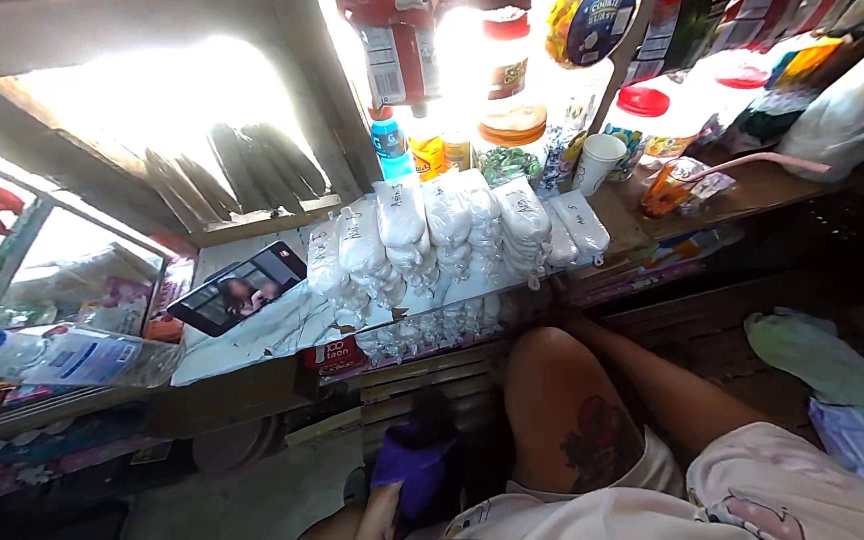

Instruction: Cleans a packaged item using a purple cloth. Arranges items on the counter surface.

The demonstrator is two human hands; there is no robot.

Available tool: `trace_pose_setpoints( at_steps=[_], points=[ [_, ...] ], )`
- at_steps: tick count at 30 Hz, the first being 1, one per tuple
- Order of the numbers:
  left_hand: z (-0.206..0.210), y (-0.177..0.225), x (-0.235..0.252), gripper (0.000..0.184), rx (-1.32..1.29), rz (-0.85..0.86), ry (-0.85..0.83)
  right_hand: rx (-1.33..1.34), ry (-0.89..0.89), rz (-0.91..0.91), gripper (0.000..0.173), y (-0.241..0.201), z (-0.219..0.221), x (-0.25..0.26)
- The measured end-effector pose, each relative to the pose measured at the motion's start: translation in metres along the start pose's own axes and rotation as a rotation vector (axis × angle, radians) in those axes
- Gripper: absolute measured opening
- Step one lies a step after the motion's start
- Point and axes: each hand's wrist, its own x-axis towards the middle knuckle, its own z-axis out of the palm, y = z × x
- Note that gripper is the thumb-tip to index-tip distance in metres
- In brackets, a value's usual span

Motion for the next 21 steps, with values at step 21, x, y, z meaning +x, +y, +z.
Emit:
trace_pose_setpoints(
  at_steps=[21],
  points=[
    [0.009,0.0,0.001,0.026,0.222,-0.086,0.123,0.127,0.128,0.16,0.038,-0.06,0.038,0.048]
  ],
)
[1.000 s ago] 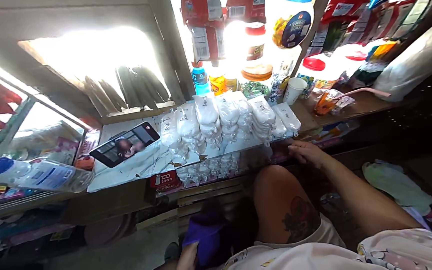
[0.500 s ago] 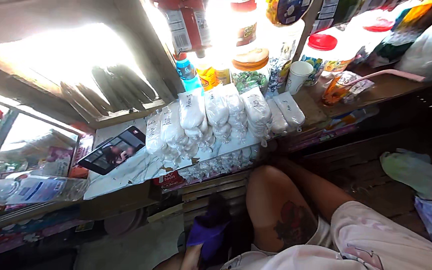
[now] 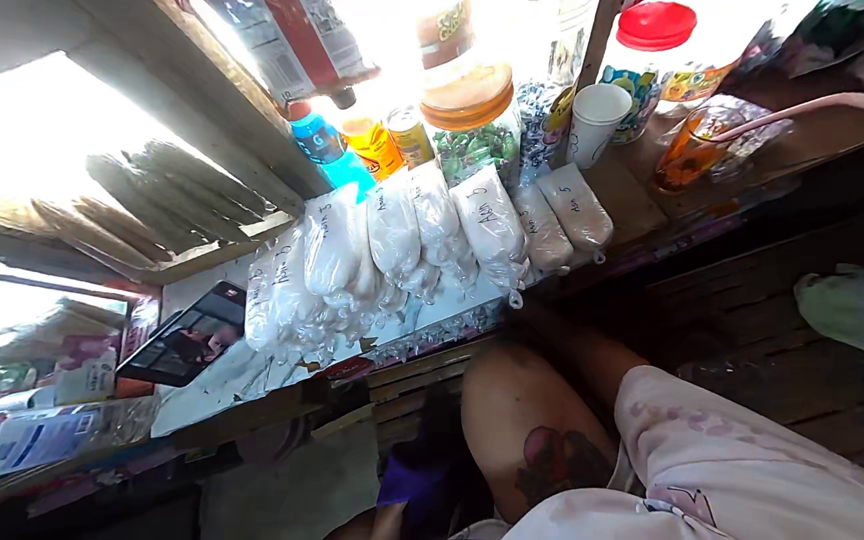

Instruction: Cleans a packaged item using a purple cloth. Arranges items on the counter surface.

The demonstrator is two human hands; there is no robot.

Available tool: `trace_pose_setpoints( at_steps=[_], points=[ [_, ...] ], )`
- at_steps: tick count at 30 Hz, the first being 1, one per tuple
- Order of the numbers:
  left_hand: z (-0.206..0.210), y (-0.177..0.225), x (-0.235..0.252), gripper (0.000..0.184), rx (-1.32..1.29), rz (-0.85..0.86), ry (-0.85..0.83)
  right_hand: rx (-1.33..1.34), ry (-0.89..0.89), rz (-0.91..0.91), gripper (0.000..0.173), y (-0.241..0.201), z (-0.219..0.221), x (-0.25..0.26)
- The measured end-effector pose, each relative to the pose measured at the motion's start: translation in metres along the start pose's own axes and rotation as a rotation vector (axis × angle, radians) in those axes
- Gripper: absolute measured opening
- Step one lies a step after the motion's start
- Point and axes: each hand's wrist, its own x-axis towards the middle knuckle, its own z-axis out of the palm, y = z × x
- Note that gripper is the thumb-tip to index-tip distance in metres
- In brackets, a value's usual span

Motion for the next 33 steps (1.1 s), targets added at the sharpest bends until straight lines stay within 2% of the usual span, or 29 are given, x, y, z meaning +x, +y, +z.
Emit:
trace_pose_setpoints(
  at_steps=[1,2,4,5,7,8,9,10,11,12,13,15,16,21,25,28,31,33],
  points=[
    [0.004,0.007,-0.004,0.024,-0.007,-0.016,0.021,-0.027,-0.193,0.201,0.042,-0.032,-0.022,-0.015],
    [0.004,0.007,-0.005,0.024,-0.019,-0.011,0.026,0.033,-0.193,0.234,0.042,-0.036,-0.025,-0.018],
    [-0.001,-0.001,-0.004,0.028,-0.05,0.013,-0.005,0.207,0.109,-0.022,0.036,0.004,0.005,-0.005],
    [-0.001,0.003,-0.007,0.031,-0.058,0.0,-0.004,0.198,0.077,0.031,0.038,0.0,0.004,-0.002],
    [0.003,0.018,-0.016,0.031,-0.041,-0.031,-0.003,-0.041,-0.236,0.262,0.045,-0.039,-0.024,-0.013],
    [0.005,0.026,-0.019,0.028,-0.024,-0.061,-0.007,-0.154,-0.183,0.184,0.044,-0.034,-0.016,-0.017],
    [0.006,0.034,-0.023,0.028,-0.015,-0.093,-0.018,-0.101,0.25,-0.094,0.036,0.002,0.024,-0.011],
    [0.006,0.029,-0.02,0.028,-0.017,-0.065,-0.014,-0.066,0.149,-0.065,0.037,0.001,0.018,-0.009],
    [0.004,0.016,-0.013,0.028,-0.032,-0.005,-0.011,-0.088,-0.078,0.06,0.041,-0.019,-0.003,-0.014],
    [0.002,0.003,-0.005,0.028,-0.042,0.038,-0.01,-0.133,-0.193,0.079,0.043,-0.034,-0.018,-0.025],
    [0.001,-0.002,-0.001,0.029,-0.042,0.046,0.007,-0.078,0.044,-0.137,0.038,-0.023,-0.007,-0.037],
    [-0.004,-0.003,0.001,0.034,-0.064,0.016,-0.03,-0.04,-0.112,0.028,0.04,-0.066,-0.033,-0.059],
    [-0.006,-0.003,0.001,0.036,-0.085,0.008,-0.055,-0.031,-0.109,0.074,0.039,-0.076,-0.037,-0.064],
    [-0.006,-0.001,0.0,0.036,-0.147,-0.004,-0.083,-0.078,-0.077,0.002,0.037,-0.074,-0.039,-0.066],
    [-0.007,-0.004,0.004,0.032,-0.131,-0.014,-0.105,-0.07,-0.081,0.024,0.037,-0.073,-0.037,-0.064],
    [-0.007,0.008,-0.003,0.029,-0.081,-0.051,-0.094,-0.067,-0.067,0.049,0.037,-0.072,-0.035,-0.064],
    [-0.009,-0.003,0.0,0.034,-0.087,0.045,-0.087,-0.025,-0.053,0.031,0.036,-0.071,-0.033,-0.065],
    [-0.005,0.006,-0.005,0.037,-0.023,0.053,-0.073,0.016,-0.054,0.011,0.036,-0.072,-0.034,-0.068]
  ],
)
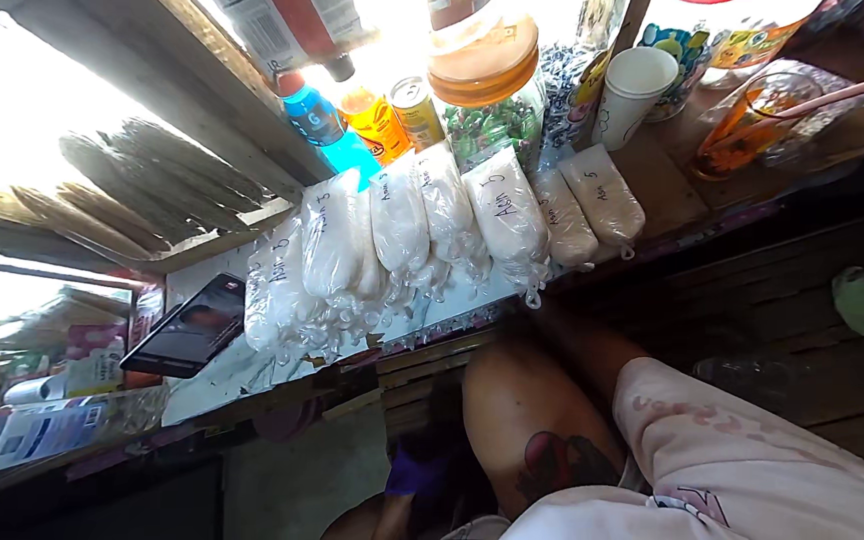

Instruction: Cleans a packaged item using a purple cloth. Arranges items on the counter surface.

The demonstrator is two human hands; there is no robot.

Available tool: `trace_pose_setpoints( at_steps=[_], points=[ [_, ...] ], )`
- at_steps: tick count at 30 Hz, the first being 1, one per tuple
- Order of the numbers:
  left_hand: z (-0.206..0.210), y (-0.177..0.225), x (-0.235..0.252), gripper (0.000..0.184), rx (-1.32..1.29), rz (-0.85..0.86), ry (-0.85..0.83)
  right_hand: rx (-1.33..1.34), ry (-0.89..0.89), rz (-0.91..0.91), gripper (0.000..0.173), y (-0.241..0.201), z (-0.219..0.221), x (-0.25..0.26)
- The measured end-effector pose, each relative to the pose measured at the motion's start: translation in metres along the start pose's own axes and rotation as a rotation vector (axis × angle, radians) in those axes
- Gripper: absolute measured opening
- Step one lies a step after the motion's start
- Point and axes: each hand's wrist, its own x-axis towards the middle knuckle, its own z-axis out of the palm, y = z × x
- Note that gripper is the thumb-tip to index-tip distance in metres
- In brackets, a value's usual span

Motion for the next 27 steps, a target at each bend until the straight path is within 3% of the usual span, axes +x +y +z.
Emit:
trace_pose_setpoints(
  at_steps=[4,7,9,11,13,16,18,20,22,25,27],
  points=[
    [0.0,-0.007,0.005,0.034,-0.092,0.071,-0.104,0.047,0.014,0.065,0.037,-0.003,-0.001,-0.003],
    [0.004,-0.005,0.002,0.03,-0.125,0.045,-0.055,0.044,-0.064,0.17,0.044,0.032,-0.002,0.046],
    [0.004,-0.001,-0.003,0.025,-0.076,0.022,0.037,-0.001,0.096,-0.033,0.04,0.102,0.02,0.101],
    [0.003,0.006,-0.009,0.023,-0.061,0.006,0.11,-0.279,0.009,-0.181,0.037,0.133,0.005,0.116],
    [-0.006,0.006,-0.01,0.022,-0.105,-0.003,0.118,-0.387,-0.063,-0.252,0.039,0.143,-0.021,0.105],
    [-0.016,0.026,-0.022,0.021,-0.296,0.145,0.077,-0.065,-0.105,-0.053,0.049,0.119,-0.053,0.064],
    [-0.021,0.043,-0.032,0.025,-0.398,0.205,0.051,-0.053,-0.141,-0.064,0.053,0.106,-0.072,0.042],
    [-0.029,0.054,-0.041,0.027,-0.524,0.29,0.011,-0.117,-0.166,-0.055,0.049,0.099,-0.087,0.027],
    [-0.043,0.051,-0.043,0.015,-0.733,0.444,-0.102,-0.081,-0.153,-0.003,0.045,0.087,-0.103,0.001],
    [-0.065,0.048,-0.058,0.016,-1.027,0.593,-0.15,-0.033,-0.148,-0.076,0.03,0.074,-0.135,-0.044],
    [-0.093,0.025,-0.07,0.019,-0.937,0.829,-0.246,0.008,-0.161,-0.149,0.025,0.063,-0.153,-0.076]
  ],
)
